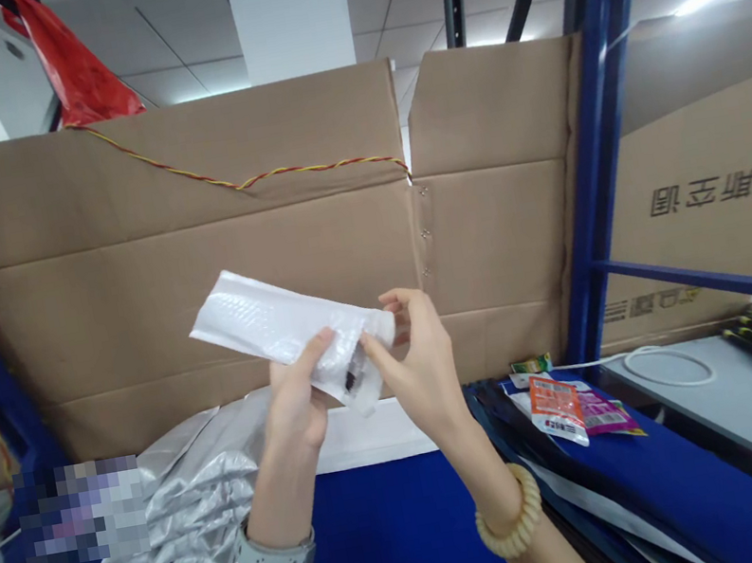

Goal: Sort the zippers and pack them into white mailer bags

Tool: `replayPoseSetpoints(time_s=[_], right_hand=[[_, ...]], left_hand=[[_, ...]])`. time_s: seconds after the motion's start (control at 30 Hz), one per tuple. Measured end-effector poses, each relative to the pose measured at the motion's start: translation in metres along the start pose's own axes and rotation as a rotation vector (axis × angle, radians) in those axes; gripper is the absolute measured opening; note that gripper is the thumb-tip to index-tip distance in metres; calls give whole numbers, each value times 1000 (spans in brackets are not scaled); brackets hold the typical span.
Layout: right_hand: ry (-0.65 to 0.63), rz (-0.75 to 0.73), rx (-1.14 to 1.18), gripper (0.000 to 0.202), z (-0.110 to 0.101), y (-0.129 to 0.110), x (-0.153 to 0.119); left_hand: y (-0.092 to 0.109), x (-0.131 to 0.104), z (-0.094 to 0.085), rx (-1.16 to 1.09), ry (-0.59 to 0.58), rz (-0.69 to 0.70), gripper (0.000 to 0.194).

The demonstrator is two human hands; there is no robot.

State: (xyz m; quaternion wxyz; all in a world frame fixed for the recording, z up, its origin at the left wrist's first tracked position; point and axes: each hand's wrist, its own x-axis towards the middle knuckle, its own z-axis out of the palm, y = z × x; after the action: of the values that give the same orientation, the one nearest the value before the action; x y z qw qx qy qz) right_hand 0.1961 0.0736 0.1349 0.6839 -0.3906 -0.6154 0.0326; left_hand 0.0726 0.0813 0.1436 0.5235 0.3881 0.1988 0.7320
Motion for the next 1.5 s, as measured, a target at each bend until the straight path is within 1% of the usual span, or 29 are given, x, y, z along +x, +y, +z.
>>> replayPoseSetpoints(time_s=[0.07, 0.13, 0.17, 0.2, 0.23, 0.27, 0.37, 0.47, 0.53, 0.6, 0.7, 0.77, 0.87, 0.93, 1.0, 1.07, 1.13, 1.23, 1.3, 1.37, 1.43, 1.47, 1.5], right_hand=[[-181, 167, 162, 40, 0, -2, -1], [-430, 310, 252, 32, 1, -3, -3], [-537, 353, 279, 30, 2, -4, -5], [-608, 375, 304, 32, 3, -5, -6], [-641, 383, 327, 35, 5, -6, -7], [-643, 384, 348, 36, 6, -6, -8], [-579, 372, 338, 36, 10, -5, -9], [-496, 296, 157, 38, 11, 0, -8], [-444, 236, 34, 37, 10, 5, -6], [-436, 228, 7, 33, 9, 9, -5], [-476, 300, 144, 25, 8, 15, -3], [-480, 365, 265, 26, 9, 17, -2], [-436, 467, 375, 32, 11, 20, -3], [-404, 525, 417, 35, 13, 19, -5], [-408, 568, 484, 36, 18, 17, -8], [-445, 596, 581, 37, 25, 12, -14], [-487, 611, 678, 38, 35, 4, -21], [-515, 622, 786, 39, 54, -12, -33], [-524, 645, 833, 38, 68, -24, -40], [-541, 701, 870, 35, 84, -37, -47], [-577, 771, 928, 30, 99, -50, -54], [-609, 802, 978, 27, 105, -55, -57], [-656, 826, 1042, 24, 111, -60, -61]], left_hand=[[4, 7, -7, 8, 86, 65, 44], [8, 12, -13, 19, 147, 110, 39], [9, 13, -15, 25, 159, 126, 38], [10, 14, -17, 33, 161, 141, 38], [10, 15, -18, 46, 156, 156, 38], [9, 15, -19, 63, 146, 172, 38], [7, 14, -19, 123, 82, 213, 40], [4, 13, -18, 197, -12, 225, 48], [2, 12, -17, 234, -28, 239, 54], [4, 9, -15, 239, -17, 251, 60], [12, 3, -10, 213, -34, 200, 60], [18, 0, -7, 181, -58, 134, 56], [24, -2, -8, 164, -106, 44, 47], [24, -1, -12, 210, -124, 18, 37], [25, 3, -20, 303, -111, 49, 28], [29, 7, -29, 428, -85, 132, 22], [37, 10, -40, 532, -47, 226, 21], [56, 10, -56, 622, 7, 325, 21], [71, 7, -68, 669, 29, 344, 22], [87, 4, -83, 706, 45, 340, 24], [104, 4, -103, 768, 15, 324, 29], [111, 5, -115, 821, -26, 309, 32], [119, 8, -129, 892, -95, 293, 32]])
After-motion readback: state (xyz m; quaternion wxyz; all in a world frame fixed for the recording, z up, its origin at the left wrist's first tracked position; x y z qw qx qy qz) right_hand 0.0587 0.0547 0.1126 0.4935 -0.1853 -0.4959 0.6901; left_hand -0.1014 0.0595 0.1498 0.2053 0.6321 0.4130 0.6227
